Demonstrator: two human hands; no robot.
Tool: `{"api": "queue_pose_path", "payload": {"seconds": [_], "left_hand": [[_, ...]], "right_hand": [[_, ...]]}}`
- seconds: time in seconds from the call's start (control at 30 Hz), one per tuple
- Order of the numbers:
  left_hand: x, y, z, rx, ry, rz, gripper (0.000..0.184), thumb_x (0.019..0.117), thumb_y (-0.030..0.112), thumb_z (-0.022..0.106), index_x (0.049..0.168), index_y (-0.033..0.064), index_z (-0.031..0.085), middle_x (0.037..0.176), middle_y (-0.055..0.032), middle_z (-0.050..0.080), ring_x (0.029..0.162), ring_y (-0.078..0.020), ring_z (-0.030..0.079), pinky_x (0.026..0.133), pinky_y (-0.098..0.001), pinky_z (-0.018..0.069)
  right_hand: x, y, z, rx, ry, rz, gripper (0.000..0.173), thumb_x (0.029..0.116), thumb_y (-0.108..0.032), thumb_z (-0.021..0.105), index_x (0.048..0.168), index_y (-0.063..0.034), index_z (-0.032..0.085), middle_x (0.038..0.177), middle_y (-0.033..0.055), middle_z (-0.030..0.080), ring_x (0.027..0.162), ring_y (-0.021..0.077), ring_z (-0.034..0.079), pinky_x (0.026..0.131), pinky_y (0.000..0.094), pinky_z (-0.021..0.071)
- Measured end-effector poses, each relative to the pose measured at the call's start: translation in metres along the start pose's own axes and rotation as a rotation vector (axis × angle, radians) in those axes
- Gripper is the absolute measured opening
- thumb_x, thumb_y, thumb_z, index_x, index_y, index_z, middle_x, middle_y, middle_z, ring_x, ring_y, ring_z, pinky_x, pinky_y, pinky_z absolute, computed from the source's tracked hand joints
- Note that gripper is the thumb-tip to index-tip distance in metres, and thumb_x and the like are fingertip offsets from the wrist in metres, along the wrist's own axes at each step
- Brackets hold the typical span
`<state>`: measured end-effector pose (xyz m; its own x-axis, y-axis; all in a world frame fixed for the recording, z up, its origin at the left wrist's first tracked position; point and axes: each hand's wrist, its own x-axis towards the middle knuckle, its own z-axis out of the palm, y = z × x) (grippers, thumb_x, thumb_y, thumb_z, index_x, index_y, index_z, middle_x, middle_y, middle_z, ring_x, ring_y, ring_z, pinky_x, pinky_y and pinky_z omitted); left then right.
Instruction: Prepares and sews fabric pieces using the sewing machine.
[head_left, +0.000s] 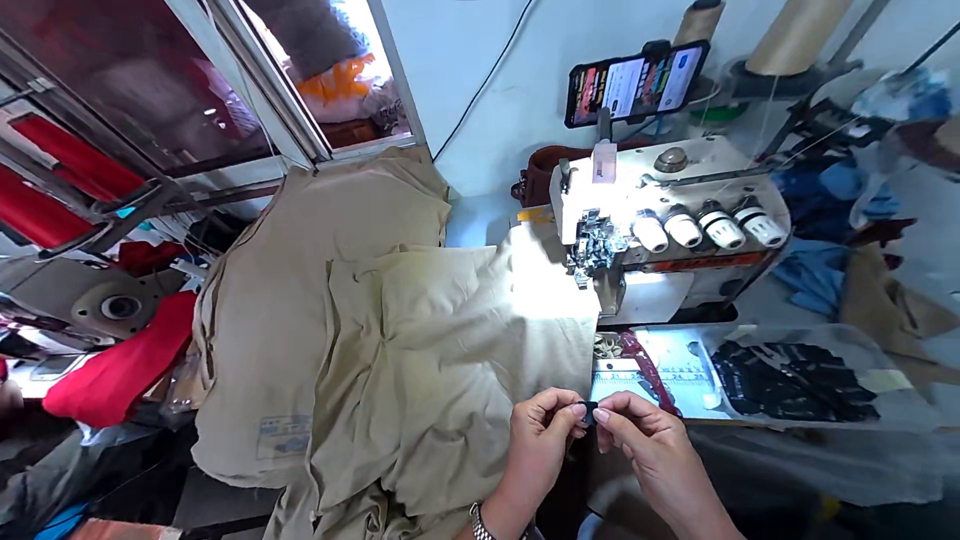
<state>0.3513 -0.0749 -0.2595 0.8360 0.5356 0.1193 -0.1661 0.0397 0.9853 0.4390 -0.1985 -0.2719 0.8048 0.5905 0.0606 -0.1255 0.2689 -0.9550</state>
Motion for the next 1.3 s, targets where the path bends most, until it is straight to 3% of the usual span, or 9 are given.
{"api": "queue_pose_path", "payload": {"seconds": [0.33, 0.43, 0.5, 0.57, 0.67, 0.83, 0.9, 0.97, 1.3], "left_hand": [[0.004, 0.0, 0.007, 0.021, -0.002, 0.034, 0.012, 0.0984, 0.001, 0.059, 0.101, -0.0048, 0.069, 0.082, -0.0039, 0.069, 0.068, -0.0074, 0.066, 0.064, -0.0233, 0.0583], [0.023, 0.014, 0.01, 0.464, 0.013, 0.255, 0.021, 0.0984, 0.016, 0.065, 0.111, -0.0011, 0.066, 0.089, -0.0047, 0.069, 0.079, -0.0095, 0.067, 0.074, -0.0254, 0.0573], [0.041, 0.029, 0.015, 0.834, 0.071, 0.418, 0.024, 0.0967, 0.025, 0.068, 0.102, 0.0021, 0.067, 0.094, -0.0075, 0.066, 0.091, -0.019, 0.066, 0.081, -0.0347, 0.0567], [0.059, 0.04, 0.024, 1.109, 0.084, 0.512, 0.023, 0.0947, 0.026, 0.07, 0.096, 0.0034, 0.07, 0.101, -0.014, 0.063, 0.102, -0.0324, 0.062, 0.085, -0.044, 0.0555], [0.077, 0.042, 0.035, 1.349, 0.098, 0.51, 0.025, 0.0924, 0.02, 0.071, 0.109, 0.0009, 0.073, 0.114, -0.0232, 0.066, 0.111, -0.0409, 0.063, 0.089, -0.0475, 0.0566], [0.09, 0.05, 0.025, 1.021, 0.014, 0.406, 0.01, 0.0902, 0.01, 0.068, 0.096, 0.0034, 0.074, 0.101, -0.0127, 0.067, 0.101, -0.0284, 0.065, 0.088, -0.0462, 0.0543], [0.096, 0.064, 0.014, 0.775, -0.02, 0.256, 0.007, 0.0915, 0.011, 0.07, 0.087, 0.0055, 0.071, 0.08, -0.0033, 0.067, 0.076, -0.0123, 0.063, 0.07, -0.0323, 0.0533], [0.105, 0.075, 0.003, 0.544, -0.078, 0.159, 0.006, 0.0925, 0.006, 0.07, 0.087, 0.0051, 0.07, 0.074, -0.0011, 0.064, 0.064, -0.0076, 0.059, 0.061, -0.0255, 0.05], [0.116, 0.075, -0.007, 0.316, -0.177, 0.103, 0.008, 0.089, 0.0, 0.071, 0.082, 0.0037, 0.07, 0.094, -0.0063, 0.071, 0.08, -0.0125, 0.065, 0.07, -0.0285, 0.0544]], "right_hand": [[0.005, -0.007, 0.0, -0.062, 0.016, -0.02, 0.007, 0.0912, -0.005, 0.062, 0.091, -0.0058, 0.069, 0.073, 0.0005, 0.069, 0.058, 0.0086, 0.065, 0.055, 0.0227, 0.0571], [0.03, -0.034, -0.005, -0.233, 0.036, -0.06, 0.007, 0.0919, -0.006, 0.062, 0.089, -0.0049, 0.069, 0.07, 0.0007, 0.068, 0.057, 0.0098, 0.065, 0.055, 0.0249, 0.0578], [0.055, -0.055, -0.007, -0.254, 0.066, -0.023, 0.007, 0.0948, -0.002, 0.062, 0.089, -0.0018, 0.067, 0.068, 0.004, 0.068, 0.056, 0.0121, 0.065, 0.057, 0.0276, 0.0579], [0.08, -0.076, -0.001, -0.191, 0.136, 0.086, 0.01, 0.0992, 0.002, 0.06, 0.09, 0.0011, 0.063, 0.068, 0.0058, 0.067, 0.054, 0.0113, 0.063, 0.055, 0.0261, 0.0571], [0.11, -0.095, 0.009, -0.085, 0.228, 0.239, 0.016, 0.1002, 0.0, 0.06, 0.085, -0.0017, 0.059, 0.065, 0.0043, 0.065, 0.05, 0.009, 0.061, 0.049, 0.0233, 0.0545], [0.124, -0.101, 0.014, -0.062, 0.2, 0.345, 0.011, 0.1007, -0.001, 0.058, 0.089, -0.0021, 0.059, 0.068, 0.004, 0.063, 0.052, 0.0089, 0.059, 0.05, 0.0227, 0.0522], [0.124, -0.104, 0.014, -0.083, 0.174, 0.378, 0.011, 0.1007, 0.0, 0.057, 0.09, -0.0009, 0.059, 0.066, 0.0042, 0.062, 0.051, 0.0088, 0.059, 0.048, 0.0222, 0.0512], [0.124, -0.108, 0.015, -0.113, 0.134, 0.427, 0.01, 0.102, -0.001, 0.055, 0.093, -0.0008, 0.058, 0.067, 0.0043, 0.061, 0.051, 0.0091, 0.057, 0.048, 0.0223, 0.0499], [0.135, -0.104, 0.031, -0.192, 0.185, 0.51, 0.013, 0.1025, -0.007, 0.057, 0.09, -0.003, 0.056, 0.06, 0.0019, 0.052, 0.044, 0.0081, 0.049, 0.042, 0.0217, 0.0447]]}}
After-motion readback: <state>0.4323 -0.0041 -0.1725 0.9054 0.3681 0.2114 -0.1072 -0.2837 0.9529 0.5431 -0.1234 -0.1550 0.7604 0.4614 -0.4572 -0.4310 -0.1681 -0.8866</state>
